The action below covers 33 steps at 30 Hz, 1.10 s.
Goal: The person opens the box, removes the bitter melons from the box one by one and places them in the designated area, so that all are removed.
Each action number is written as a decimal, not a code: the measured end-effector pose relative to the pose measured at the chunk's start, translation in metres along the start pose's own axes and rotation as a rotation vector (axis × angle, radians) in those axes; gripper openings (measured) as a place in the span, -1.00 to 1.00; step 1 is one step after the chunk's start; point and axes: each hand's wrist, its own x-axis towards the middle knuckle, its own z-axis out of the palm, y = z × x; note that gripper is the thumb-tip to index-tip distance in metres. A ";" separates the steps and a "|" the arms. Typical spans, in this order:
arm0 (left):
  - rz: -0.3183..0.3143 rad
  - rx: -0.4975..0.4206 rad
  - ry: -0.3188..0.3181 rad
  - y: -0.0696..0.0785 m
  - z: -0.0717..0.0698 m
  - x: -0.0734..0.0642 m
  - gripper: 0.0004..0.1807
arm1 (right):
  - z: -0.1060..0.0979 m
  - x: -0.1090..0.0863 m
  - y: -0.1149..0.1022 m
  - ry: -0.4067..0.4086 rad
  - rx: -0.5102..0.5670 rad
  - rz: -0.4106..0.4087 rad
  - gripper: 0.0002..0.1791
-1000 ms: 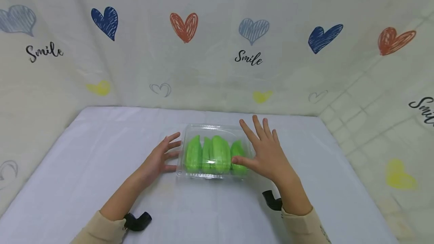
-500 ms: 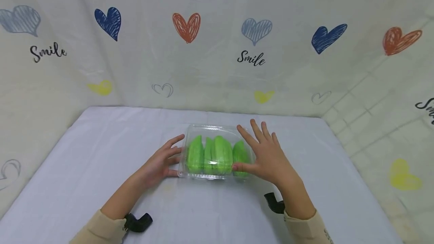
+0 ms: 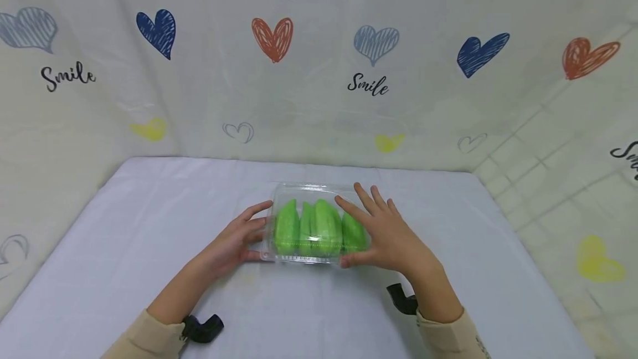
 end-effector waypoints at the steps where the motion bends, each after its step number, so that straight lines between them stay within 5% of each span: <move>1: 0.005 0.002 -0.005 0.000 -0.001 0.000 -0.43 | 0.000 0.000 0.000 -0.006 0.009 -0.008 0.29; 19: 0.060 0.054 -0.012 -0.002 -0.003 -0.002 -0.31 | 0.005 0.003 -0.003 -0.063 0.060 -0.037 0.07; 33: 0.063 0.060 -0.007 -0.002 0.001 -0.003 -0.30 | 0.000 -0.001 -0.010 -0.089 -0.023 -0.082 -0.02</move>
